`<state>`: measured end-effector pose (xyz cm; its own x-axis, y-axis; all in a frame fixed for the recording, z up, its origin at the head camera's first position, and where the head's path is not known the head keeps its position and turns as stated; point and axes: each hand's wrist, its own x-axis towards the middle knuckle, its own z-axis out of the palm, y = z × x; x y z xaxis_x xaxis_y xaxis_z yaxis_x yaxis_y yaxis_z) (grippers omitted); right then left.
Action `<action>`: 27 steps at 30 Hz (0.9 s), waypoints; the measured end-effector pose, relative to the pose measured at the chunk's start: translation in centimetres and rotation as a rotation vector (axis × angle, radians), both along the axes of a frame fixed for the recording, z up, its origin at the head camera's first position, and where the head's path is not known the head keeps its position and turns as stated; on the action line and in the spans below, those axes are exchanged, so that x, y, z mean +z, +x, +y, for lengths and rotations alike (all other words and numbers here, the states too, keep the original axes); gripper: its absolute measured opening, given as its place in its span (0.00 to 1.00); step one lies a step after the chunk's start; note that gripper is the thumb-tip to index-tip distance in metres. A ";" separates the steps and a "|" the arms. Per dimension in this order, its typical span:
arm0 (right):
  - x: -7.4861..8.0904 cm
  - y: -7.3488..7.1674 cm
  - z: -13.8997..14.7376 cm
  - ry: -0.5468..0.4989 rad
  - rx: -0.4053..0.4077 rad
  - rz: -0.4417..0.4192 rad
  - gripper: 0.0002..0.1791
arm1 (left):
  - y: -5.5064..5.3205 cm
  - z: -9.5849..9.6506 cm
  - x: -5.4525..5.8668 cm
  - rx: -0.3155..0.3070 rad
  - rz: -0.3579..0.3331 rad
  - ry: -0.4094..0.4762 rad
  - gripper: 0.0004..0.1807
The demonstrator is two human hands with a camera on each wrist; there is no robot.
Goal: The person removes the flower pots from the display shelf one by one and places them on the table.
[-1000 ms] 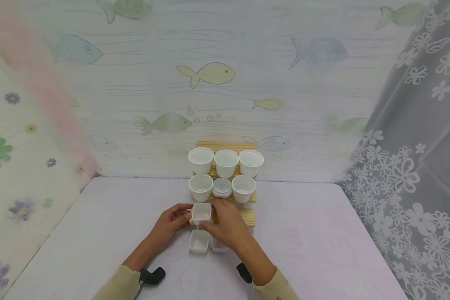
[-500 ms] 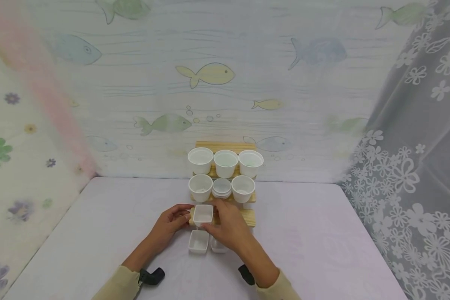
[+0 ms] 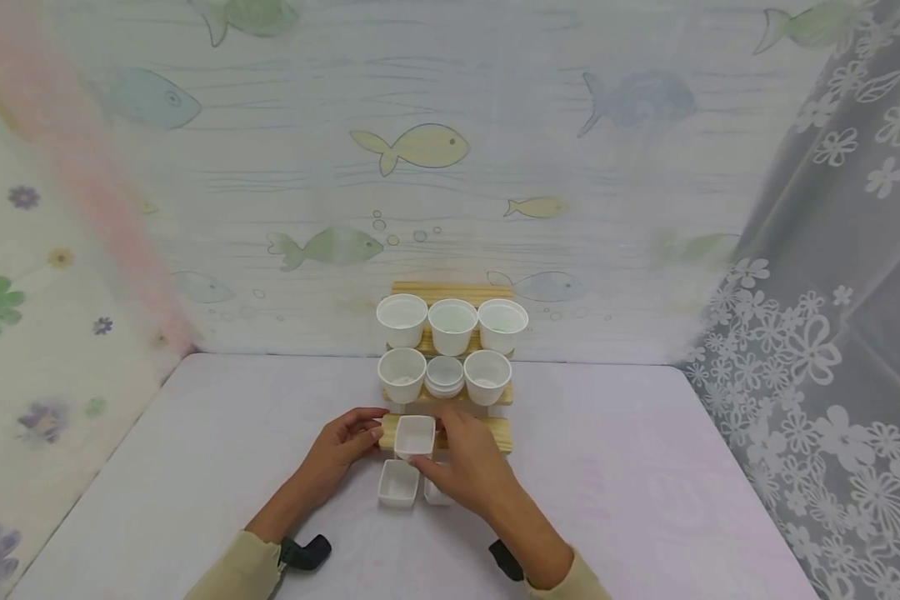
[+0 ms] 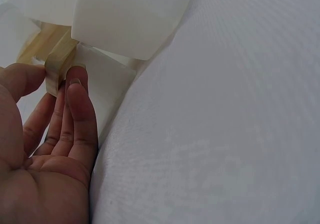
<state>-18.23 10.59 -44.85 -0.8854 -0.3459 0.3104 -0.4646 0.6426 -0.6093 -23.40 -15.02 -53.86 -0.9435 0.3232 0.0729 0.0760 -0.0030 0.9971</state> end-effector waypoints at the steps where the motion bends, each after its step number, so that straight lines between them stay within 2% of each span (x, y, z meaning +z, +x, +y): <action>1: 0.0 0.1 0.1 0.000 -0.004 0.001 0.33 | 0.0 0.0 0.0 0.000 0.000 0.001 0.22; 9: -0.3 0.5 0.4 -0.029 -0.006 0.006 0.31 | 0.1 0.0 0.1 0.000 -0.001 -0.003 0.22; 16: -0.7 0.7 1.0 -0.014 -0.030 0.016 0.32 | 0.1 0.0 0.2 0.003 0.001 -0.010 0.22; 27: -1.1 1.3 2.1 -0.083 -0.011 0.024 0.33 | 0.0 0.0 0.1 0.006 0.006 -0.022 0.22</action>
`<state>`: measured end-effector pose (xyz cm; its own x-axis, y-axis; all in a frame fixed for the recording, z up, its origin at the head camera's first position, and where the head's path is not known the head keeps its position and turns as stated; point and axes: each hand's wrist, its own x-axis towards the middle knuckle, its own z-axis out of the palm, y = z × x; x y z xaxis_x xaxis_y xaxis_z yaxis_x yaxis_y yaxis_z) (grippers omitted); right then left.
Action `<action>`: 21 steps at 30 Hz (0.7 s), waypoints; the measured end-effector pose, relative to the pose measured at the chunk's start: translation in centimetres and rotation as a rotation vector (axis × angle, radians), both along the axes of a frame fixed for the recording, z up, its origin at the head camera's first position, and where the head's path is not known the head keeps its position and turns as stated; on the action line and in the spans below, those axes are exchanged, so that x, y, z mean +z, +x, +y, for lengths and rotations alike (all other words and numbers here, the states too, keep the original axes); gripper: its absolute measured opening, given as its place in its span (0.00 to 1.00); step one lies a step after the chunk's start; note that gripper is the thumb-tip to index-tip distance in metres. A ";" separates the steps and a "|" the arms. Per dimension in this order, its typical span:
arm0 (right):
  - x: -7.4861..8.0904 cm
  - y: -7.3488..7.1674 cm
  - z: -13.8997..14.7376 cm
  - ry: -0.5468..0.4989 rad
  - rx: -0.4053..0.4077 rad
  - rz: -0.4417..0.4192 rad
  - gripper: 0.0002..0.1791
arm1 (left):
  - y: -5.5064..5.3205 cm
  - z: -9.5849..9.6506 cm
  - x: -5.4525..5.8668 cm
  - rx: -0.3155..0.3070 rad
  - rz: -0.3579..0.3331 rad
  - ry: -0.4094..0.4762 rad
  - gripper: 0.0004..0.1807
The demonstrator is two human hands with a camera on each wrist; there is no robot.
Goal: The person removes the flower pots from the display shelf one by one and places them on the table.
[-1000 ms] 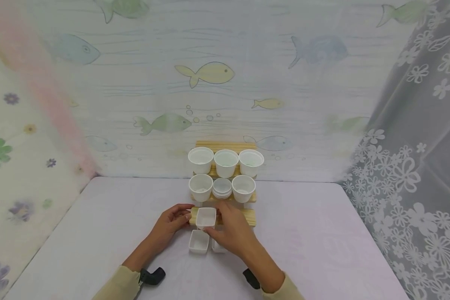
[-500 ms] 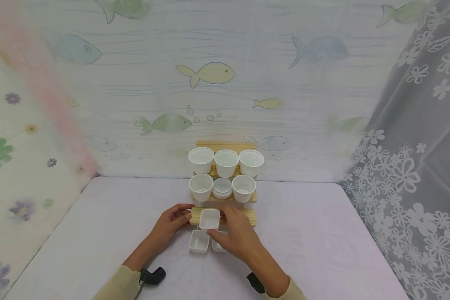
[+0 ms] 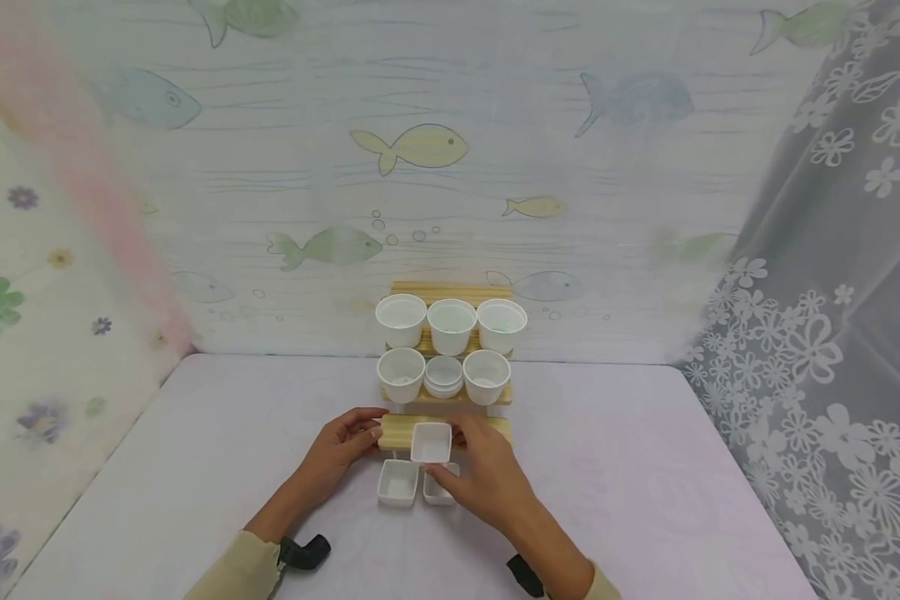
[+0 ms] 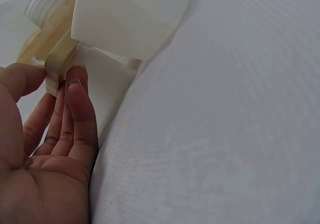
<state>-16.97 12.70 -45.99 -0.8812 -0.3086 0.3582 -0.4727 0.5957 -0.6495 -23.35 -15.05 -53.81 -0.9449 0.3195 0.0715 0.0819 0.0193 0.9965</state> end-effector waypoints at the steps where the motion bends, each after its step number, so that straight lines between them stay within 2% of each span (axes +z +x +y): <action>1: 0.0 0.1 0.1 -0.004 0.000 0.003 0.33 | 0.0 0.0 0.0 -0.001 -0.001 0.001 0.22; 11: -0.4 0.6 0.8 0.011 -0.037 0.046 0.37 | -0.3 0.0 -0.3 0.000 -0.001 0.012 0.22; 21: -0.4 1.0 1.7 0.003 -0.035 0.080 0.37 | -0.2 0.0 -0.2 -0.006 0.000 0.029 0.22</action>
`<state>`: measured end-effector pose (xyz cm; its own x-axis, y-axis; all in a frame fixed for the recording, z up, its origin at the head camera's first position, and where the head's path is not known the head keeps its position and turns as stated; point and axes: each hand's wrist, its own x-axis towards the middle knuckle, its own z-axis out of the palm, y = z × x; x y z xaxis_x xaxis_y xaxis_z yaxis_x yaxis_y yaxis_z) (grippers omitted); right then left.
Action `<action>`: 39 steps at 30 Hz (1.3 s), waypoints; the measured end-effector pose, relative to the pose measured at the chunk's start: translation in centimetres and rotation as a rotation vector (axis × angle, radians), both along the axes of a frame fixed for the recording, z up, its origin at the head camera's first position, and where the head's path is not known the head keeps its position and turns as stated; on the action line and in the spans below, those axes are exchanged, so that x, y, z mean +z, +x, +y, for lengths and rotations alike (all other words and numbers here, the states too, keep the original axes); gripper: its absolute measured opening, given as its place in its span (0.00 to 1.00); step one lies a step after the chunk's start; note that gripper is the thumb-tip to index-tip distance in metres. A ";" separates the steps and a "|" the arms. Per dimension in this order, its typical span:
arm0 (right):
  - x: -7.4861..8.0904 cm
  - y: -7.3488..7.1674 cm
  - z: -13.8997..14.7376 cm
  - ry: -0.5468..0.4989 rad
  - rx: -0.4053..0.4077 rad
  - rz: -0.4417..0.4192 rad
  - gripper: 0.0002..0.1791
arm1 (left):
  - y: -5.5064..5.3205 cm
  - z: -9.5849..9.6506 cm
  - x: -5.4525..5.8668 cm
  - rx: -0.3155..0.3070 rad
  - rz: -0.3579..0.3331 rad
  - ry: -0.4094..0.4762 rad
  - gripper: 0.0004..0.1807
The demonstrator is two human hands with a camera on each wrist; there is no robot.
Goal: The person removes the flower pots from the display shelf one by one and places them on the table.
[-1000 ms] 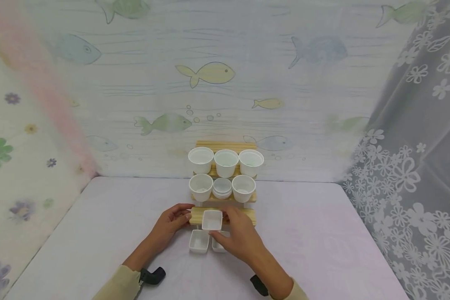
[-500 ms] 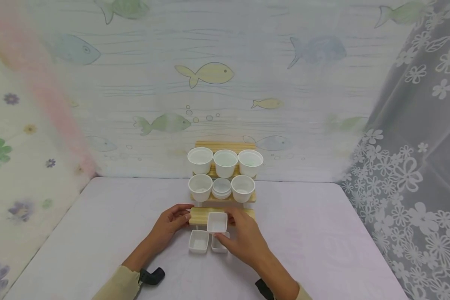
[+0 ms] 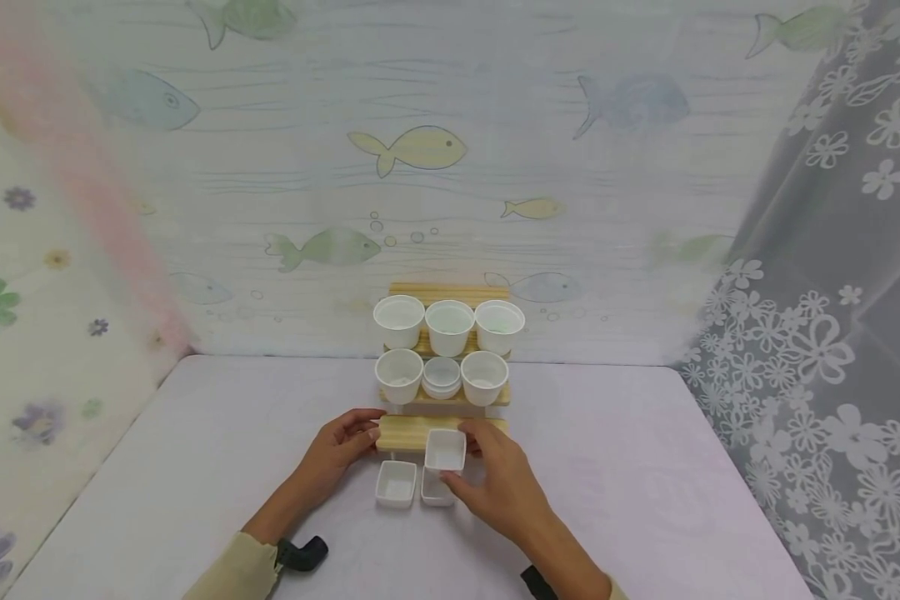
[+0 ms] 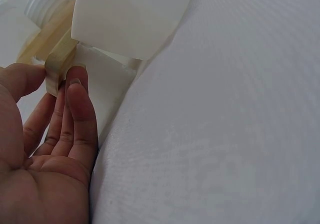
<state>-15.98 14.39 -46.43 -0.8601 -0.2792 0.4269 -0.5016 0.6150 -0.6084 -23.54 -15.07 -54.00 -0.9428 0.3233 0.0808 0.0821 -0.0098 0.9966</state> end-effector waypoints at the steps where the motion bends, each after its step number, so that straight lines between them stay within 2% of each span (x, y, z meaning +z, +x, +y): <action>1: 0.0 0.0 0.0 -0.001 -0.004 -0.004 0.37 | -0.1 0.0 0.0 -0.001 -0.002 0.000 0.22; 7: -0.2 -0.2 0.3 0.000 -0.028 -0.022 0.36 | -1.0 -0.3 0.0 -0.009 -0.008 0.003 0.21; 26: -0.8 -1.2 0.8 -0.001 -0.061 0.003 0.34 | -3.9 -1.2 -0.2 -0.042 -0.001 -0.018 0.22; 33: -1.0 -1.3 0.9 0.035 -0.118 -0.018 0.36 | -4.9 -1.3 -0.1 -0.059 -0.009 -0.016 0.21; 39: -1.2 -1.1 1.2 0.057 -0.132 -0.031 0.37 | -4.9 -1.3 -0.1 -0.056 -0.009 -0.011 0.21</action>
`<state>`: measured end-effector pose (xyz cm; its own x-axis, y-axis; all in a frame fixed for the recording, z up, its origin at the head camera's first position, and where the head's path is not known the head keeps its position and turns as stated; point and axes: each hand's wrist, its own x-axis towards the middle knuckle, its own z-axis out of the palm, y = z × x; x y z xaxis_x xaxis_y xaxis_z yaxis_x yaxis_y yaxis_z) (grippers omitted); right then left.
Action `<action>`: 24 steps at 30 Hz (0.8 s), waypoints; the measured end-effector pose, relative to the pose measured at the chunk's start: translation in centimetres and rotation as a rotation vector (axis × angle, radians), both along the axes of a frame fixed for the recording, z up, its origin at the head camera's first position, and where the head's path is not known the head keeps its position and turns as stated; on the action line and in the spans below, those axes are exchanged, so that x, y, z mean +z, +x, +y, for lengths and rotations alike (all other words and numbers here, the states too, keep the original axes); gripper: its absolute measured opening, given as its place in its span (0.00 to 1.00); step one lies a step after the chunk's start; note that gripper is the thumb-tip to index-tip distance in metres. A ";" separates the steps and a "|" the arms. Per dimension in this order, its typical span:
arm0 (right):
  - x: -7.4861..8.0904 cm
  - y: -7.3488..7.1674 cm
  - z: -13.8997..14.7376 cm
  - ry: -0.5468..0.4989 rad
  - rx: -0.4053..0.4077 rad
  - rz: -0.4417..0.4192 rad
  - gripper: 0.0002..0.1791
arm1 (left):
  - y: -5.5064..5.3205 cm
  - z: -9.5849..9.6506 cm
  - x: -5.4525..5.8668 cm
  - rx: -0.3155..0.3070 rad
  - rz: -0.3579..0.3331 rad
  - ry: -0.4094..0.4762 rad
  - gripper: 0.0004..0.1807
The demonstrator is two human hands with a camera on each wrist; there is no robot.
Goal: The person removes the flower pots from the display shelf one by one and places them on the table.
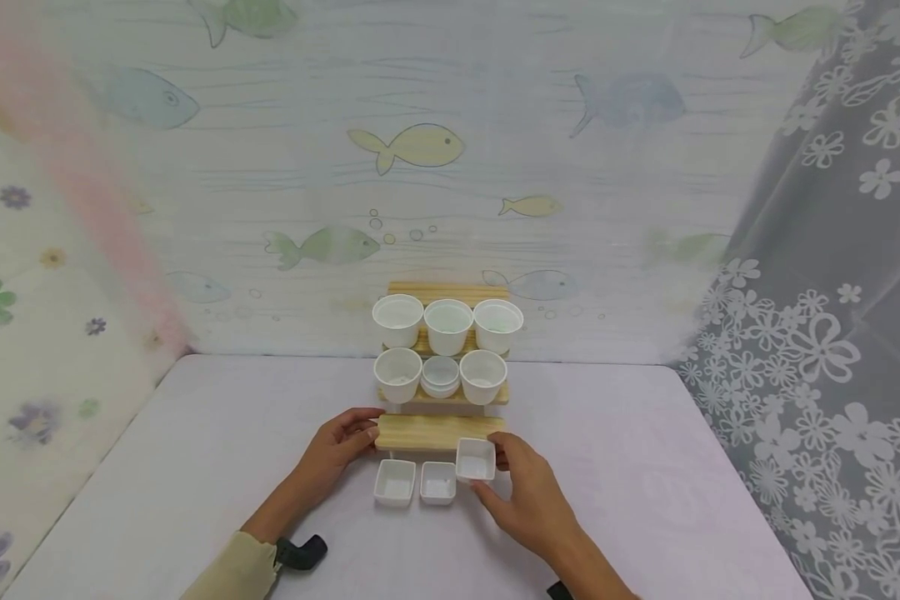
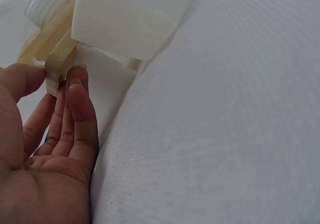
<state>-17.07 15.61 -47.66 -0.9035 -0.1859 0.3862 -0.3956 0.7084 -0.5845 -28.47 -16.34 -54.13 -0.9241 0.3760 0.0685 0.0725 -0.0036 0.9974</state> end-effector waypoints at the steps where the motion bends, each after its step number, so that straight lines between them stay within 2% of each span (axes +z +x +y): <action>1: 0.0 0.0 0.0 0.003 0.001 0.000 0.37 | 0.0 0.0 0.0 0.001 -0.001 0.001 0.21; 9: 0.0 0.6 0.5 0.004 0.000 -0.020 0.36 | 0.1 0.0 0.1 0.000 0.004 -0.001 0.21; 24: -0.5 2.7 2.1 0.011 0.037 -0.140 0.34 | 3.5 1.0 0.2 0.033 0.003 0.008 0.22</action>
